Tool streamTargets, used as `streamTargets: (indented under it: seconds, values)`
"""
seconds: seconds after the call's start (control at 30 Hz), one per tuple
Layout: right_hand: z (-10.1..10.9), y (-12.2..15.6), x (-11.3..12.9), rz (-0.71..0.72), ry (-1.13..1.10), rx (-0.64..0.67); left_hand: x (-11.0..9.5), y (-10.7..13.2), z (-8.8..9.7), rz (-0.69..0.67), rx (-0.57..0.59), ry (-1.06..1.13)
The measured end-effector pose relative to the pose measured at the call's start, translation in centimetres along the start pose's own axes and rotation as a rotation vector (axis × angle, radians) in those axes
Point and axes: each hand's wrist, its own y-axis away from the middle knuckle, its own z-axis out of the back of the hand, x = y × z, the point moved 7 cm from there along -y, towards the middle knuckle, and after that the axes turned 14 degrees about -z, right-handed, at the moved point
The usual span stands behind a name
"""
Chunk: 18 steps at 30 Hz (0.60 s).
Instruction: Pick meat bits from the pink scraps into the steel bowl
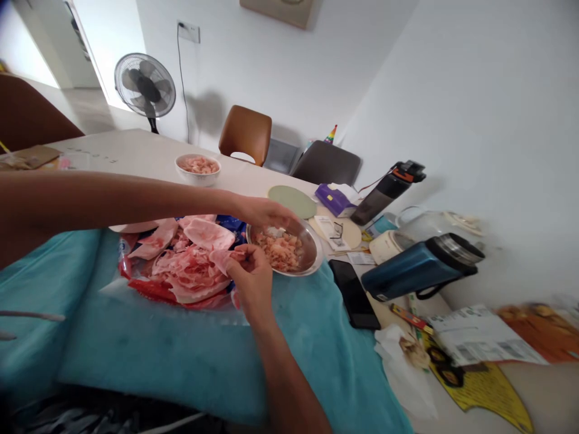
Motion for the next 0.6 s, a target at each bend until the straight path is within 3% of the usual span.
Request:
streamTargets:
  seconds: [0.1,0.17,0.37,0.6]
  values:
    - [-0.3,0.2,0.0,-0.008,0.029,0.008,1.2,0.8,-1.0,0.069,0.072,0.147]
    - [-0.3,0.2,0.0,-0.010,0.044,0.005,1.8,1.2,-1.1,0.081,0.047,0.187]
    - [-0.2,0.1,-0.2,-0.027,0.055,-0.005,2.7,1.6,-1.4,-0.073,0.043,0.294]
    - [-0.3,-0.1,-0.5,-0.047,0.039,-0.009,4.5,1.8,-1.2,-0.037,-0.008,0.148]
